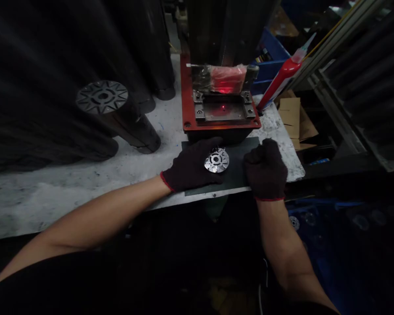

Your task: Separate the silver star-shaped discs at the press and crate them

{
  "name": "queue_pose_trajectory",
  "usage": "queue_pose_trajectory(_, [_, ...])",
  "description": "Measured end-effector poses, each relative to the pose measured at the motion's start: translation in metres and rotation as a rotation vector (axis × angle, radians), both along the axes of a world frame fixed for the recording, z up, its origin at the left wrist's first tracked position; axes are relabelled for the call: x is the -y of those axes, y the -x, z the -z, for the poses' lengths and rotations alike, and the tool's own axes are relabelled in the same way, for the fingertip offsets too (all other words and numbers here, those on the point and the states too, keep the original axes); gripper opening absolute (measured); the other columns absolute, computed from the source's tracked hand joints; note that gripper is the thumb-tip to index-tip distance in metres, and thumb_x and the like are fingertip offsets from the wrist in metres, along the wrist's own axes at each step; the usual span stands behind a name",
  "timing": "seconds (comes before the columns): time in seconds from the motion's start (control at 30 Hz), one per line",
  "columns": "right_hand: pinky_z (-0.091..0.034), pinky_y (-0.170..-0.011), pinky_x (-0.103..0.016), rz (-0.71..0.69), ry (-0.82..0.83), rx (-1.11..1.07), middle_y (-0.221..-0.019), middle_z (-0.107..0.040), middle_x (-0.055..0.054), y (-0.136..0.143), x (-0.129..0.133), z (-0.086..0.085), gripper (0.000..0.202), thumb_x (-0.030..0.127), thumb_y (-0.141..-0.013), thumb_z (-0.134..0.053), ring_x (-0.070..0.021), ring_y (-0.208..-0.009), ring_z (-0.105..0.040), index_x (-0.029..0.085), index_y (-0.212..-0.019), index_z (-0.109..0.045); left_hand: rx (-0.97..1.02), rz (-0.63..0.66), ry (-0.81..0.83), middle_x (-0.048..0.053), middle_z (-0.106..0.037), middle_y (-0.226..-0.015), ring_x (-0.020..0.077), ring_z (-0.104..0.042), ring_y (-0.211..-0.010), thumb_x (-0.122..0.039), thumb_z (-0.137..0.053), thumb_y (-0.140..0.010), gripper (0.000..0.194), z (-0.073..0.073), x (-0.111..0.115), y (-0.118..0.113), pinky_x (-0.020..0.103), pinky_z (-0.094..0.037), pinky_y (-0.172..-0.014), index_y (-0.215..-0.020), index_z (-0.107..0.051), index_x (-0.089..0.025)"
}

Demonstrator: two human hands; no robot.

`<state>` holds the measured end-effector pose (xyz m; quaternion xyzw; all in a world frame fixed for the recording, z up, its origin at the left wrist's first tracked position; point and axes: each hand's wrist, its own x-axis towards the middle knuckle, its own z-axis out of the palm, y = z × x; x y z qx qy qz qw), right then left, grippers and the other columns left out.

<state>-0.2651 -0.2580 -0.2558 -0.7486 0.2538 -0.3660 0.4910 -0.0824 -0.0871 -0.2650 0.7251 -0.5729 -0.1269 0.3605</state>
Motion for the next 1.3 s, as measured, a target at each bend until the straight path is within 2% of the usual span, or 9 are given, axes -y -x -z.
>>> queue_pose_trajectory(0.13, [-0.061, -0.079, -0.035, -0.004, 0.130, -0.159, -0.113, -0.080, -0.011, 0.006, -0.011, 0.005, 0.030, 0.041, -0.108, -0.055, -0.0207, -0.088, -0.073, 0.023, -0.101, -0.078, -0.065, -0.016, -0.090, 0.011, -0.064, -0.160, 0.0407, -0.065, -0.140, -0.062, -0.102, -0.068, 0.114, -0.008, 0.001, -0.001, 0.056, -0.054, -0.122, -0.165, -0.053, -0.026])
queue_pose_trajectory(0.27, [-0.063, -0.088, -0.038, -0.151, 0.153, -0.229, -0.102, -0.085, -0.007, -0.006, -0.016, 0.002, 0.032, 0.040, -0.106, -0.057, -0.0246, -0.096, -0.079, 0.023, -0.101, -0.084, -0.065, -0.017, -0.107, 0.011, -0.063, -0.162, 0.0428, -0.065, -0.140, -0.062, -0.098, -0.073, 0.112, -0.008, -0.001, -0.002, 0.059, -0.054, -0.120, -0.168, -0.050, -0.027])
queue_pose_trajectory(0.5, [-0.062, -0.097, -0.040, -0.233, 0.356, -0.353, -0.111, -0.086, -0.008, -0.015, -0.005, -0.004, 0.034, 0.038, -0.109, -0.056, -0.0270, -0.105, -0.080, 0.022, -0.107, -0.086, -0.079, -0.038, -0.095, 0.008, -0.062, -0.163, 0.0410, -0.065, -0.141, -0.059, -0.100, -0.070, 0.113, 0.000, 0.000, -0.002, 0.057, -0.053, -0.122, -0.168, -0.051, -0.031])
queue_pose_trajectory(0.8, [-0.058, -0.102, -0.042, -0.584, 0.849, -0.573, -0.119, -0.081, -0.013, -0.013, -0.002, -0.053, 0.027, 0.016, -0.102, -0.059, -0.0309, -0.111, -0.075, 0.020, -0.116, -0.082, -0.105, 0.001, -0.110, 0.010, -0.055, -0.170, 0.0389, -0.059, -0.151, -0.052, -0.100, -0.073, 0.115, -0.014, 0.000, 0.001, 0.053, -0.049, -0.128, -0.171, -0.046, -0.025])
queue_pose_trajectory(0.93, [-0.057, -0.103, -0.042, -0.721, 0.895, -0.561, -0.124, -0.079, -0.013, -0.007, 0.005, -0.062, 0.037, 0.013, -0.102, -0.059, -0.0304, -0.116, -0.073, 0.021, -0.133, -0.078, -0.080, 0.022, -0.084, 0.011, -0.052, -0.172, 0.0406, -0.055, -0.154, -0.050, -0.103, -0.070, 0.120, -0.013, -0.002, 0.001, 0.053, -0.047, -0.129, -0.172, -0.045, -0.024])
queue_pose_trajectory(1.0, [-0.058, -0.100, -0.041, -0.684, 0.808, -0.508, -0.123, -0.081, -0.012, -0.003, 0.009, -0.051, 0.034, 0.018, -0.105, -0.059, -0.0286, -0.114, -0.075, 0.021, -0.133, -0.078, -0.073, 0.019, -0.070, 0.011, -0.052, -0.172, 0.0408, -0.056, -0.153, -0.049, -0.100, -0.075, 0.114, -0.012, -0.003, 0.001, 0.055, -0.047, -0.129, -0.171, -0.045, -0.024])
queue_pose_trajectory(1.17, [-0.062, -0.091, -0.039, -0.376, 0.517, -0.331, -0.110, -0.085, -0.004, 0.003, 0.005, -0.011, 0.021, 0.031, -0.106, -0.062, -0.0244, -0.101, -0.079, 0.025, -0.110, -0.082, -0.100, 0.029, -0.057, 0.010, -0.053, -0.171, 0.0430, -0.057, -0.151, -0.053, -0.096, -0.078, 0.110, -0.008, -0.003, -0.001, 0.060, -0.049, -0.126, -0.172, -0.044, -0.025])
queue_pose_trajectory(1.23, [-0.062, -0.089, -0.039, -0.310, 0.553, -0.314, -0.104, -0.085, -0.005, 0.003, 0.001, -0.007, 0.024, 0.031, -0.107, -0.060, -0.0245, -0.096, -0.078, 0.025, -0.103, -0.083, -0.100, 0.015, -0.065, 0.010, -0.054, -0.170, 0.0424, -0.058, -0.150, -0.050, -0.098, -0.074, 0.113, -0.008, -0.002, -0.001, 0.058, -0.050, -0.126, -0.171, -0.046, -0.024])
queue_pose_trajectory(1.3, [-0.061, -0.092, -0.040, -0.356, 0.680, -0.369, -0.105, -0.084, -0.008, -0.002, -0.002, -0.015, 0.026, 0.029, -0.107, -0.059, -0.0258, -0.099, -0.078, 0.024, -0.105, -0.084, -0.100, 0.009, -0.076, 0.010, -0.057, -0.169, 0.0405, -0.060, -0.149, -0.047, -0.097, -0.074, 0.111, -0.010, 0.000, 0.000, 0.055, -0.050, -0.126, -0.170, -0.047, -0.024])
